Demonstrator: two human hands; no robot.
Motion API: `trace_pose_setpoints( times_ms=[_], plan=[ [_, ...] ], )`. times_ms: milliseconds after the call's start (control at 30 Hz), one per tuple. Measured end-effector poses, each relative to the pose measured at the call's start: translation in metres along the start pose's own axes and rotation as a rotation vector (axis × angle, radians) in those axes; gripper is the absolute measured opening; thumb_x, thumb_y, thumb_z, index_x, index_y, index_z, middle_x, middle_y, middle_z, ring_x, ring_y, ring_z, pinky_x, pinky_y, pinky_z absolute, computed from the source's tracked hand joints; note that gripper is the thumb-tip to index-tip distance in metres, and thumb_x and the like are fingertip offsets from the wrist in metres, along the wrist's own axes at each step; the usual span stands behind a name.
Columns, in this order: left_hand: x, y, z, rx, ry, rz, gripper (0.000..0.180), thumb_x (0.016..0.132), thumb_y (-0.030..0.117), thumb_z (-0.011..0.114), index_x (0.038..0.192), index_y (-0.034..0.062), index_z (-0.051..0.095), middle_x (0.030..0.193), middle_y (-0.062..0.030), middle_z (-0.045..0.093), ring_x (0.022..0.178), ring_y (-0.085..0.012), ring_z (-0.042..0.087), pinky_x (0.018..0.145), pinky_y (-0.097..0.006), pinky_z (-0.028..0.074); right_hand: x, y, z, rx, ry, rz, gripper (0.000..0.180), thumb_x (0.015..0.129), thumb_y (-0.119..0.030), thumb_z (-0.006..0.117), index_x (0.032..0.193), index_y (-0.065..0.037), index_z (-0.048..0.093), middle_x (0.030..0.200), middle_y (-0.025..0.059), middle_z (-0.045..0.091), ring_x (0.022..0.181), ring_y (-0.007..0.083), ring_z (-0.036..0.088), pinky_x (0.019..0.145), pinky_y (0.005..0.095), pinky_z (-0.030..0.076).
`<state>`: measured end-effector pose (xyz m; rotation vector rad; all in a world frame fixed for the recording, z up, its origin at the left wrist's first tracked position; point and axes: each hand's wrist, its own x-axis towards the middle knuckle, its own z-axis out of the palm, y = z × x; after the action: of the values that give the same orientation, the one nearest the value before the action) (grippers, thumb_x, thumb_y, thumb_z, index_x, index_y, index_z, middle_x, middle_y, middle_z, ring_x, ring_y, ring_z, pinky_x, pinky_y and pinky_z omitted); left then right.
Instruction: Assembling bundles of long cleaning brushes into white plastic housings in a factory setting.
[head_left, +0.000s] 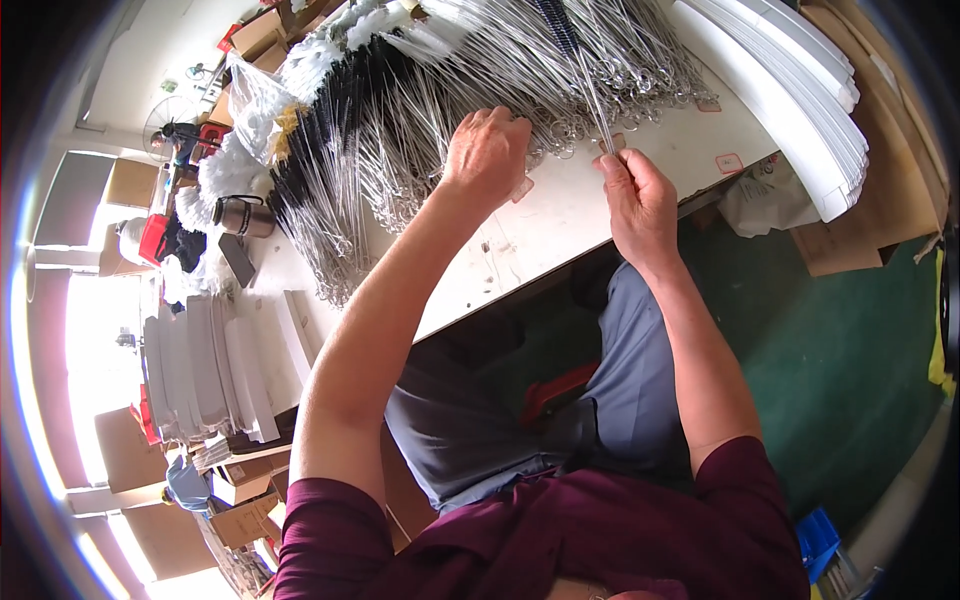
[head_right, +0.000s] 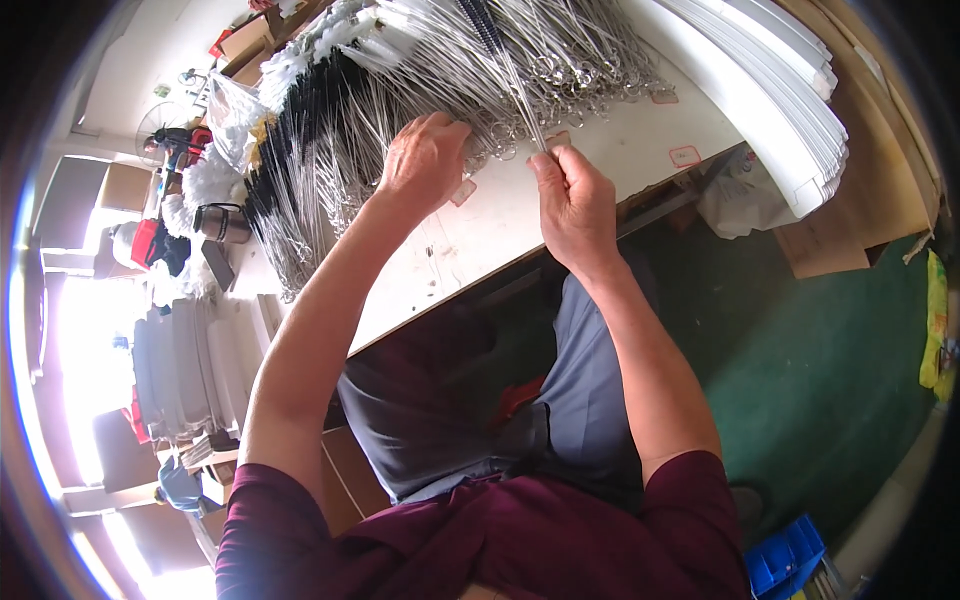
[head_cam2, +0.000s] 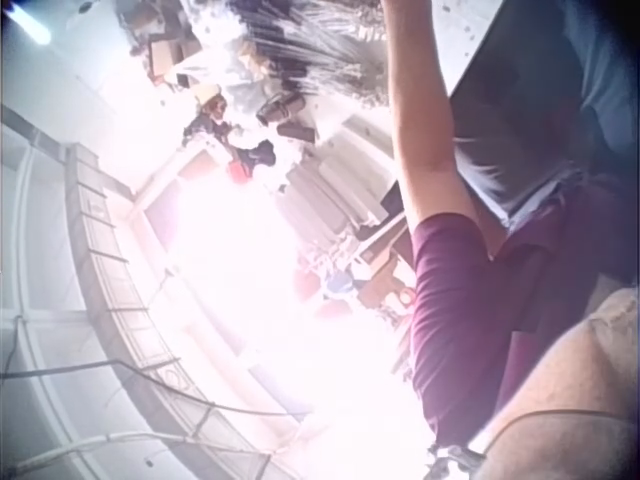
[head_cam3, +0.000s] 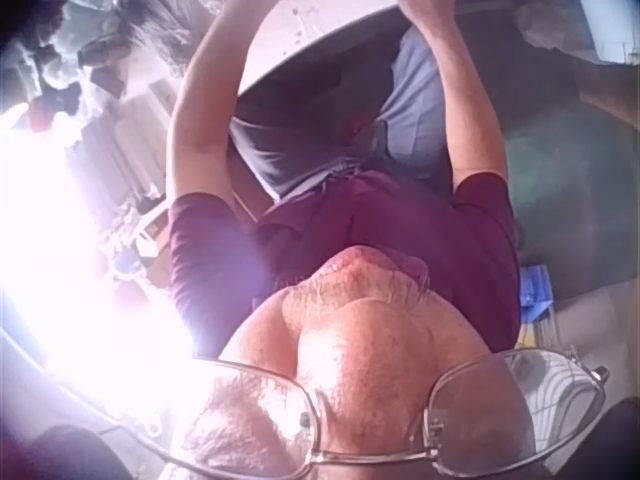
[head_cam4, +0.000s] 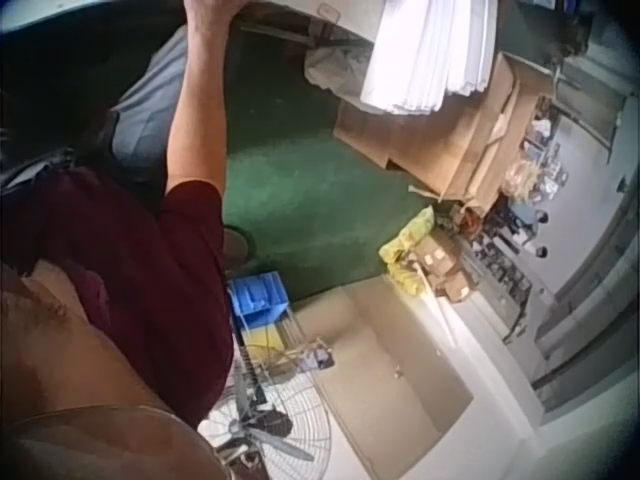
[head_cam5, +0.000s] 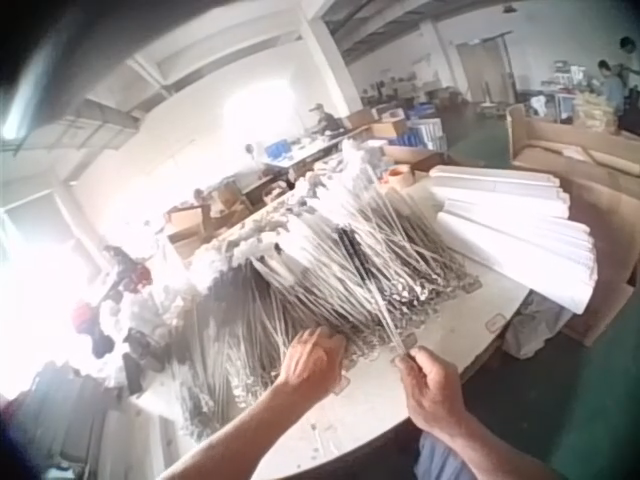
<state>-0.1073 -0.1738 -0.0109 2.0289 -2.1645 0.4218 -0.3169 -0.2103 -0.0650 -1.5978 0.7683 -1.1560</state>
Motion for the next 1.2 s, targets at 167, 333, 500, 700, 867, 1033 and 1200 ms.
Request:
trace_pose_setpoints(
  times_ms=[167, 333, 500, 700, 867, 1033, 1200],
  plan=[
    [0.008, -0.004, -0.001, 0.090, -0.097, 0.032, 0.009, 0.089, 0.010, 0.063, 0.091, 0.0043, 0.068, 0.090, -0.0139, 0.066, 0.094, -0.0329, 0.067, 0.084, -0.045, 0.055, 0.000, 0.002, 0.004, 0.026, 0.000, 0.041, 0.024, 0.105, -0.020, 0.060, 0.093, 0.000, 0.065, 0.065, -0.0005, 0.049, 0.059, 0.0062, 0.041, 0.053, 0.0266, 0.036],
    [0.013, -0.005, -0.009, 0.168, -0.156, 0.090, 0.010, 0.090, 0.010, 0.063, 0.096, 0.0029, 0.068, 0.092, -0.0139, 0.067, 0.096, -0.0317, 0.068, 0.087, -0.044, 0.056, 0.001, -0.002, 0.004, 0.032, 0.028, 0.052, 0.024, 0.103, -0.019, 0.061, 0.090, 0.001, 0.063, 0.062, 0.0047, 0.050, 0.058, 0.0100, 0.042, 0.055, 0.0304, 0.040],
    [0.020, -0.002, -0.013, 0.245, -0.260, 0.138, 0.011, 0.088, 0.009, 0.065, 0.097, 0.0030, 0.070, 0.094, -0.0129, 0.068, 0.096, -0.0299, 0.069, 0.089, -0.042, 0.056, -0.001, 0.001, 0.004, 0.007, 0.011, 0.015, 0.023, 0.106, -0.020, 0.058, 0.098, -0.001, 0.068, 0.069, -0.0053, 0.048, 0.061, 0.0029, 0.041, 0.053, 0.0228, 0.035],
    [0.021, -0.005, -0.011, 0.275, -0.278, 0.219, 0.008, 0.083, 0.007, 0.069, 0.091, 0.0057, 0.071, 0.090, -0.0095, 0.069, 0.094, -0.0262, 0.069, 0.088, -0.039, 0.056, 0.000, -0.001, 0.005, 0.003, 0.041, 0.025, 0.023, 0.103, -0.018, 0.062, 0.092, 0.001, 0.063, 0.064, 0.0071, 0.052, 0.059, 0.0118, 0.045, 0.057, 0.0315, 0.042],
    [0.019, -0.013, -0.010, 0.292, -0.161, 0.300, 0.005, 0.081, 0.007, 0.071, 0.086, 0.0069, 0.069, 0.082, -0.0066, 0.067, 0.089, -0.0243, 0.069, 0.086, -0.037, 0.056, 0.000, -0.002, 0.006, -0.003, 0.028, 0.015, 0.022, 0.105, -0.019, 0.060, 0.095, 0.000, 0.066, 0.067, 0.0014, 0.051, 0.060, 0.0079, 0.043, 0.055, 0.0275, 0.039],
    [0.015, -0.026, -0.027, 0.049, 0.159, 0.381, 0.015, 0.077, 0.007, 0.075, 0.086, 0.0081, 0.062, 0.075, -0.0043, 0.064, 0.073, -0.0222, 0.067, 0.074, -0.036, 0.058, 0.001, -0.004, 0.006, 0.001, 0.047, 0.007, 0.021, 0.103, -0.018, 0.062, 0.093, 0.001, 0.063, 0.065, 0.0075, 0.053, 0.059, 0.0130, 0.045, 0.057, 0.0320, 0.042],
    [0.002, -0.024, -0.038, 0.028, 0.207, 0.337, 0.011, 0.084, 0.007, 0.072, 0.091, 0.0068, 0.063, 0.074, -0.0065, 0.065, 0.067, -0.0199, 0.066, 0.062, -0.037, 0.058, -0.001, -0.001, 0.003, -0.065, 0.028, 0.017, 0.024, 0.107, -0.020, 0.058, 0.096, -0.001, 0.067, 0.068, -0.0060, 0.045, 0.062, 0.0037, 0.038, 0.054, 0.0243, 0.032]
  ],
)
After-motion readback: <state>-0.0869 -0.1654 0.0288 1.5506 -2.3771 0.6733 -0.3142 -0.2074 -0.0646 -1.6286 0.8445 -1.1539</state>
